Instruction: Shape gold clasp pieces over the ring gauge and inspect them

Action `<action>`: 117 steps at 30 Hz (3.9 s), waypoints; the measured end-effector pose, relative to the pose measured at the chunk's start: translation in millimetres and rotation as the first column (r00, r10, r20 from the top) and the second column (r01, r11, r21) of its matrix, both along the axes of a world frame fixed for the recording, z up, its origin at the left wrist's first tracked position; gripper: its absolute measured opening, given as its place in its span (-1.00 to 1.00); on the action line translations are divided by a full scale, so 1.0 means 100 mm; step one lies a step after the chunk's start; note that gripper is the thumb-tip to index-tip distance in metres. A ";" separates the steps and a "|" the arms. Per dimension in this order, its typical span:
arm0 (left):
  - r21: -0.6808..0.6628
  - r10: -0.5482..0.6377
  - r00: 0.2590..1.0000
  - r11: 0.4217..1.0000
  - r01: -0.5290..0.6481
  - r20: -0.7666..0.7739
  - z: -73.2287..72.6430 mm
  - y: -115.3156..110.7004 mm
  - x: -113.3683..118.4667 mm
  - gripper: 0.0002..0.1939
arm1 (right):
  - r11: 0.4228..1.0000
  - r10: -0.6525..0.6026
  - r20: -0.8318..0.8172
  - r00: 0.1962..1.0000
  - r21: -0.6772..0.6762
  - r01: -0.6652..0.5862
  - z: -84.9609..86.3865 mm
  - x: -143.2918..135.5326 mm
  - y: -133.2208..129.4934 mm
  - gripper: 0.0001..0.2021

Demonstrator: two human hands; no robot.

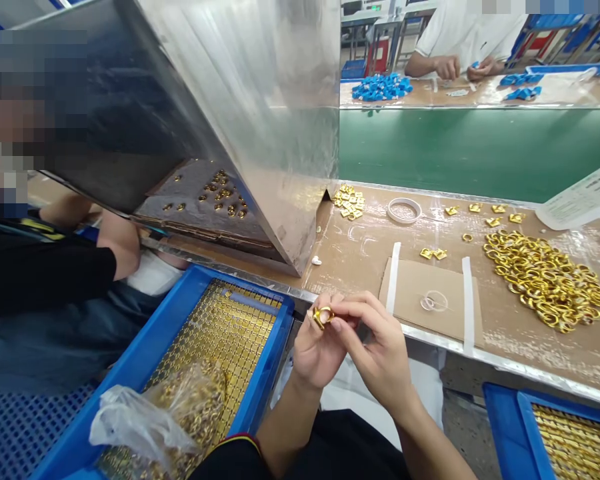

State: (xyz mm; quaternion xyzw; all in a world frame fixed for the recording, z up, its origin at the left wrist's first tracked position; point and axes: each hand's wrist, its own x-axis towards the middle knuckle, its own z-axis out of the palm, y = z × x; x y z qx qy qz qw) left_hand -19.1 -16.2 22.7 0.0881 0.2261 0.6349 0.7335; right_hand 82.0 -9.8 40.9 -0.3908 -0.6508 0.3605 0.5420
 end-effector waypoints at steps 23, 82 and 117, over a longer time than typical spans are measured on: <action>0.201 -0.001 0.991 0.979 0.029 -0.136 -0.07 -0.10 0.05 -0.29 | 0.993 0.111 0.068 0.991 0.036 -0.114 0.14 0.14 -0.07 -0.89; -0.135 -0.036 0.992 0.989 0.052 0.122 -0.26 0.00 0.07 -0.60 | 0.994 0.046 0.038 0.998 -0.099 -0.042 -0.07 0.15 0.04 -0.88; 0.705 0.515 0.523 0.655 0.271 -0.679 -0.27 0.05 -0.41 -0.91 | 0.894 0.209 -0.371 0.905 -0.303 -0.330 -0.07 0.20 -0.24 -0.67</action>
